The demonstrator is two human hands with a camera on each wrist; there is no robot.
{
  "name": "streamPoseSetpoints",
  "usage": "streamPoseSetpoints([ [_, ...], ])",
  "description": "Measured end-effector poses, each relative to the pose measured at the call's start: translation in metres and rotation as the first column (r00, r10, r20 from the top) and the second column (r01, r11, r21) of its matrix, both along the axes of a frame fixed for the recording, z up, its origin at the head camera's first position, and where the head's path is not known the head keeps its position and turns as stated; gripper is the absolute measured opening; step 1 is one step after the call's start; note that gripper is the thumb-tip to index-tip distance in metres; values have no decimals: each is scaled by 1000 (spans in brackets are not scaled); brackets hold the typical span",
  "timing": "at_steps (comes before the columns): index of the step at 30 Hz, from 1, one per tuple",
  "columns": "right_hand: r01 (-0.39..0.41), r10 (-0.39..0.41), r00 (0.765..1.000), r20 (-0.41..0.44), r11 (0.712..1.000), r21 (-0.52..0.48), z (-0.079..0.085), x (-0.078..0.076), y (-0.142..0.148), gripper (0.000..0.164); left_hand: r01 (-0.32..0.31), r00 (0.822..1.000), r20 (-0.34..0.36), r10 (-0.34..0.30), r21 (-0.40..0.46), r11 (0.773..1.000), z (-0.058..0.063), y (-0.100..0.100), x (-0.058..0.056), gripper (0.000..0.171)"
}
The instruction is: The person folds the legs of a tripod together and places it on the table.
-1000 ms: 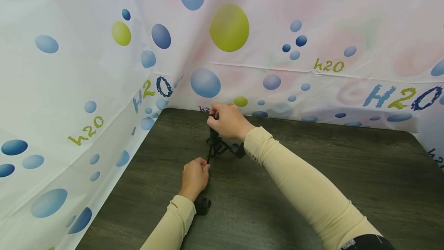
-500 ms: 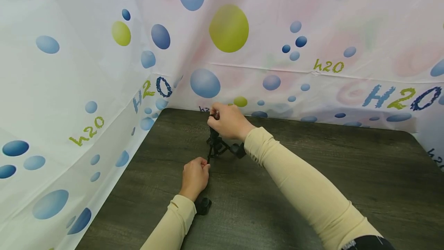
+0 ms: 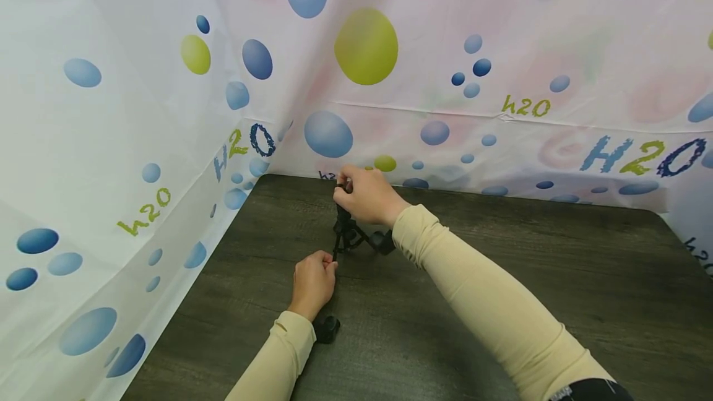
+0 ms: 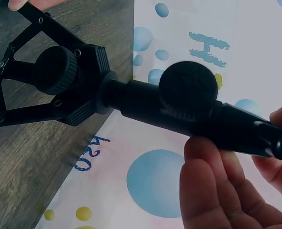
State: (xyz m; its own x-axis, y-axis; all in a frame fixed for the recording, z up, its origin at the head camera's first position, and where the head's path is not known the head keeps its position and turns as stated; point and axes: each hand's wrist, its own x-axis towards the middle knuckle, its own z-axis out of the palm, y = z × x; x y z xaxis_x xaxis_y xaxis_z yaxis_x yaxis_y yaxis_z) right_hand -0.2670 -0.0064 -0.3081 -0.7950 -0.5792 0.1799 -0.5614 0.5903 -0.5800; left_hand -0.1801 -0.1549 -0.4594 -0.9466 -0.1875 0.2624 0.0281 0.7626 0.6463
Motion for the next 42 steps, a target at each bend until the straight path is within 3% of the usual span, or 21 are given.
streamPoseSetpoints([
  [21,2,-2,1000,-28,1000,12,3,7,-3,19,-28,1000,10,28,36,999,2,1,-4,7],
  [33,4,-4,1000,-25,1000,7,3,9,-5,16,-40,999,-30,42,67,997,-4,1,-6,6],
  [42,6,-6,999,-32,1000,12,3,10,-5,16,-51,999,-9,52,112,992,-3,1,-6,8],
])
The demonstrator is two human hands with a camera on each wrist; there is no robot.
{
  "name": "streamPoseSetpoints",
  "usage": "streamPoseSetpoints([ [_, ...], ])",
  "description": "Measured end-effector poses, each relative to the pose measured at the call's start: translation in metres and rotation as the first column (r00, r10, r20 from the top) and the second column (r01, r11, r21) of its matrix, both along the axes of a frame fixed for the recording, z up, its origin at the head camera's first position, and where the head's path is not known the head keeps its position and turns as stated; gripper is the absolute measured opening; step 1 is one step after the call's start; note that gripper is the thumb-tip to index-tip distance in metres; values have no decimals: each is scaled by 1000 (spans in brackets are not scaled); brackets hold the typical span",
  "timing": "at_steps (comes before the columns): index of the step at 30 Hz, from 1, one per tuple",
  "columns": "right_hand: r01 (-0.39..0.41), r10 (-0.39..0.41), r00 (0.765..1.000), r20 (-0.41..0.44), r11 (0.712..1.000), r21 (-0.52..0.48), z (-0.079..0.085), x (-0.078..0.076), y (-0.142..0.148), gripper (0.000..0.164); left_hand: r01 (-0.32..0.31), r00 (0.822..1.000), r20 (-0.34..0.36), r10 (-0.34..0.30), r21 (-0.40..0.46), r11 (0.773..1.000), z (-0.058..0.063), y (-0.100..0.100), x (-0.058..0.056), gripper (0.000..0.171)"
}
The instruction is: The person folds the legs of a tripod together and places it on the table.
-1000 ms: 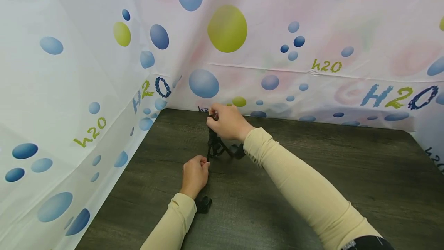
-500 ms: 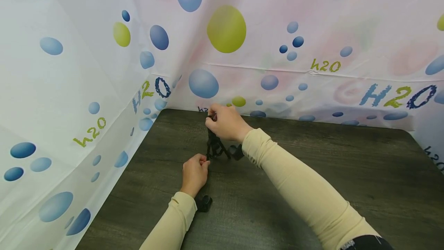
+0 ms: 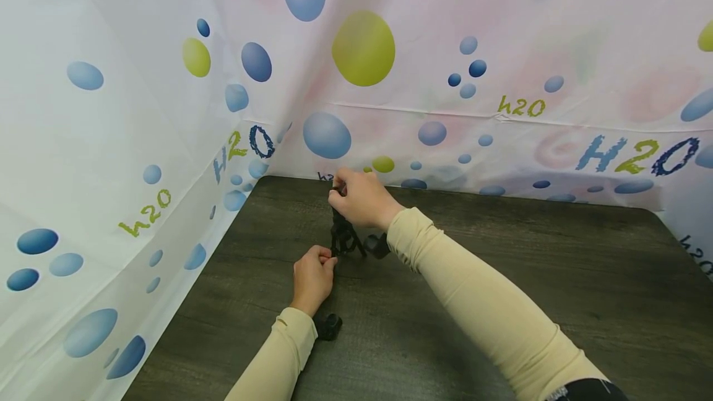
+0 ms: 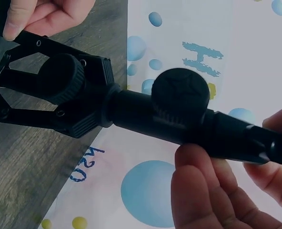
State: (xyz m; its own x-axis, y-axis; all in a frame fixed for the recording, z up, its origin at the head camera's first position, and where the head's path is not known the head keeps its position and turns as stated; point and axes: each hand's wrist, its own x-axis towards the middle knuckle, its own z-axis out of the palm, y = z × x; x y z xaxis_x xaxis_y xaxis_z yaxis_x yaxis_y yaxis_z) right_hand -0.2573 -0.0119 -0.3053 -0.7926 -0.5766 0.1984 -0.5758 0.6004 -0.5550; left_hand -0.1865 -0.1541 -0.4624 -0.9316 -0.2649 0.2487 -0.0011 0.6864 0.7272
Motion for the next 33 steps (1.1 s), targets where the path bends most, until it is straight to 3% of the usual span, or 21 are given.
streamPoseSetpoints([
  [8,12,-12,1000,11,1000,-19,-1,0,-2,17,-35,999,4,35,38,999,1,1,-1,22],
  [33,49,-48,998,37,999,-25,-1,3,-4,17,-38,999,9,37,74,997,3,2,-6,15],
])
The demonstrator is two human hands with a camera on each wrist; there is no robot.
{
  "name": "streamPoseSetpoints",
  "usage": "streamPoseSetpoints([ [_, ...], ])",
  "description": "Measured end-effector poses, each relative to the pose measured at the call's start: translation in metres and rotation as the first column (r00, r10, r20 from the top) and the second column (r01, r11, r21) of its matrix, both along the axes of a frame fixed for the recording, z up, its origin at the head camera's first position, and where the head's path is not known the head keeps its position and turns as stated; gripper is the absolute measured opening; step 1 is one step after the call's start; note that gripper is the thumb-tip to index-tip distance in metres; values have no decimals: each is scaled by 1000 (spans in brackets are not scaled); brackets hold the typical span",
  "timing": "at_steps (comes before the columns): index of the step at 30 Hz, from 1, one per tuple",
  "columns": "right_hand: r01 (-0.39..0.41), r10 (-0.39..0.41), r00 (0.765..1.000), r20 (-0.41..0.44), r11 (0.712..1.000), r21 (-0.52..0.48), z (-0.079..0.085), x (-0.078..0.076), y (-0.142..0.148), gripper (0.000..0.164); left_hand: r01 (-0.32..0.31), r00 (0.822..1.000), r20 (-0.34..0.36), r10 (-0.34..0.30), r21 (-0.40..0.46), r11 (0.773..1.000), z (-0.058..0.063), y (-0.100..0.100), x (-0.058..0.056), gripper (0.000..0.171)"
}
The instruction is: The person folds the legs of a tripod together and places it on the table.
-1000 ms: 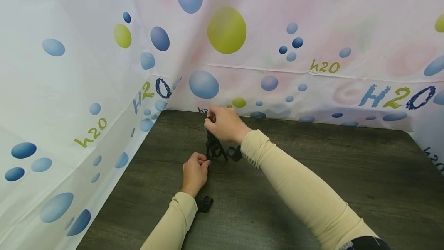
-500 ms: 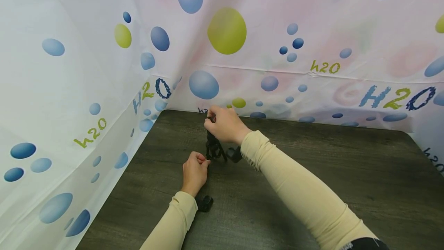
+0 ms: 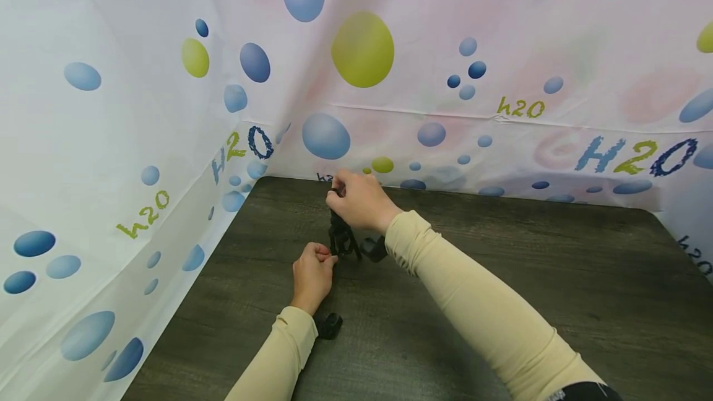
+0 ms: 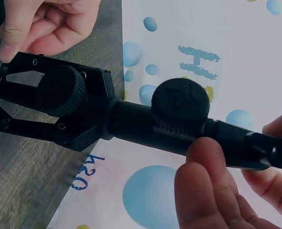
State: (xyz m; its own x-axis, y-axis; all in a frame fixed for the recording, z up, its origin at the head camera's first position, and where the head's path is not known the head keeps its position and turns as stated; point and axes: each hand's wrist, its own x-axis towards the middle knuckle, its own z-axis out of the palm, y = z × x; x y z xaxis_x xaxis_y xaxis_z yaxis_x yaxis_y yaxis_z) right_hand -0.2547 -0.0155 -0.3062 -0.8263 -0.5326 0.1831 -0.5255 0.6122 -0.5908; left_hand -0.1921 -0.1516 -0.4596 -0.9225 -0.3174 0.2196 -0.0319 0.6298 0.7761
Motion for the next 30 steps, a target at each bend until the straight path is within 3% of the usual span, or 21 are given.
streamPoseSetpoints([
  [6,-12,12,1000,14,1000,0,0,1,1,16,64,998,-3,-64,-55,996,0,-1,0,14],
  [13,-5,6,999,40,999,-39,-4,5,-1,16,55,998,-35,-57,-55,997,-3,-2,0,5],
  [20,59,-47,994,95,990,-129,-12,10,6,47,45,998,-36,-46,-44,998,-4,0,-2,7],
  [30,93,-55,989,136,953,-288,-40,14,27,39,31,998,-53,-33,-24,999,1,0,-2,12],
])
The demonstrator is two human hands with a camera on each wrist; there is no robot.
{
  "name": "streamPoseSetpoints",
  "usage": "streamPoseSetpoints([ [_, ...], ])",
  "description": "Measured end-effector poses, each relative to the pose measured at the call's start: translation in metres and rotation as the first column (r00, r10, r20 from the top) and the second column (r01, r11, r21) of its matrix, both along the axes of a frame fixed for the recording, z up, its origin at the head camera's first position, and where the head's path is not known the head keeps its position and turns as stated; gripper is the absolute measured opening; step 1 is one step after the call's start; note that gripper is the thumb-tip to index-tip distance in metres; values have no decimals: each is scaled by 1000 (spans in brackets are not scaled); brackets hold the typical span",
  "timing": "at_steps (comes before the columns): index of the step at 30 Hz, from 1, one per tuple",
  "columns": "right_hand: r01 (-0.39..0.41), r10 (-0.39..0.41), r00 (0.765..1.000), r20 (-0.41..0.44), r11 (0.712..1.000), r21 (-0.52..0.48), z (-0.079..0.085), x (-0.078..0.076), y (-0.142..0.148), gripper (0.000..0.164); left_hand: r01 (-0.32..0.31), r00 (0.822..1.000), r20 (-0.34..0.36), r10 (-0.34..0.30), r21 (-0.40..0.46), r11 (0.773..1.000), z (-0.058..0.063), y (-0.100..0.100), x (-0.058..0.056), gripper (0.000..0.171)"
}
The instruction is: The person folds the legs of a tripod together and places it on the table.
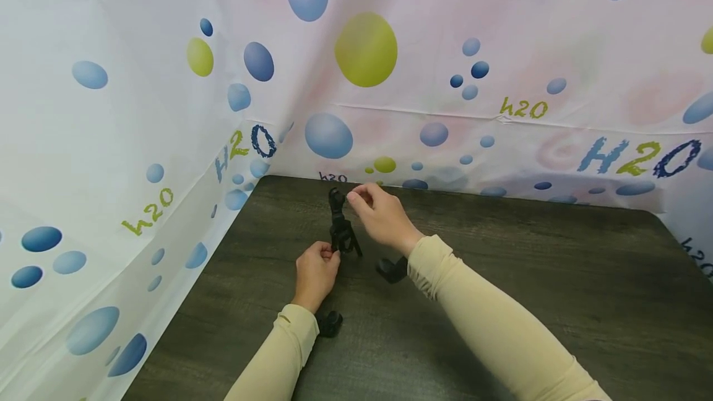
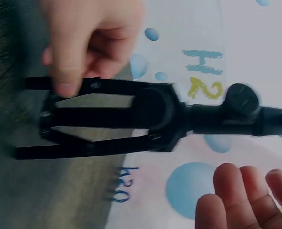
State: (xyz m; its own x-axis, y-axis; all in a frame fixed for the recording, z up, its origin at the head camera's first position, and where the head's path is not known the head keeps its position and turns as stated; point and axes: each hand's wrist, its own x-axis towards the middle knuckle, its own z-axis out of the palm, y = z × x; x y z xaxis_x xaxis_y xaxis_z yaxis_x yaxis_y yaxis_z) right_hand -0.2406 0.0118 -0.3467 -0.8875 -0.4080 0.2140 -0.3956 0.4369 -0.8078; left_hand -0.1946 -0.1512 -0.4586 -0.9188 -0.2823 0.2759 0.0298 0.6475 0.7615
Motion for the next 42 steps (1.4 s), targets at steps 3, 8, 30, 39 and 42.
streamPoseSetpoints([
  [3,24,-24,999,21,1000,-9,-11,1,5,37,3,1000,1,-3,25,1000,2,0,0,18],
  [8,50,-50,997,54,999,12,-34,1,10,29,6,1000,19,-7,47,999,2,1,0,19],
  [30,39,-50,996,75,988,148,-86,3,8,13,9,1000,5,-9,13,1000,2,1,4,10],
  [39,50,-63,994,84,987,154,-94,3,5,17,9,1000,-5,-9,-9,1000,2,2,4,8],
  [42,57,-70,994,78,986,155,-96,3,4,17,8,1000,2,-8,-18,1000,3,3,4,8],
])
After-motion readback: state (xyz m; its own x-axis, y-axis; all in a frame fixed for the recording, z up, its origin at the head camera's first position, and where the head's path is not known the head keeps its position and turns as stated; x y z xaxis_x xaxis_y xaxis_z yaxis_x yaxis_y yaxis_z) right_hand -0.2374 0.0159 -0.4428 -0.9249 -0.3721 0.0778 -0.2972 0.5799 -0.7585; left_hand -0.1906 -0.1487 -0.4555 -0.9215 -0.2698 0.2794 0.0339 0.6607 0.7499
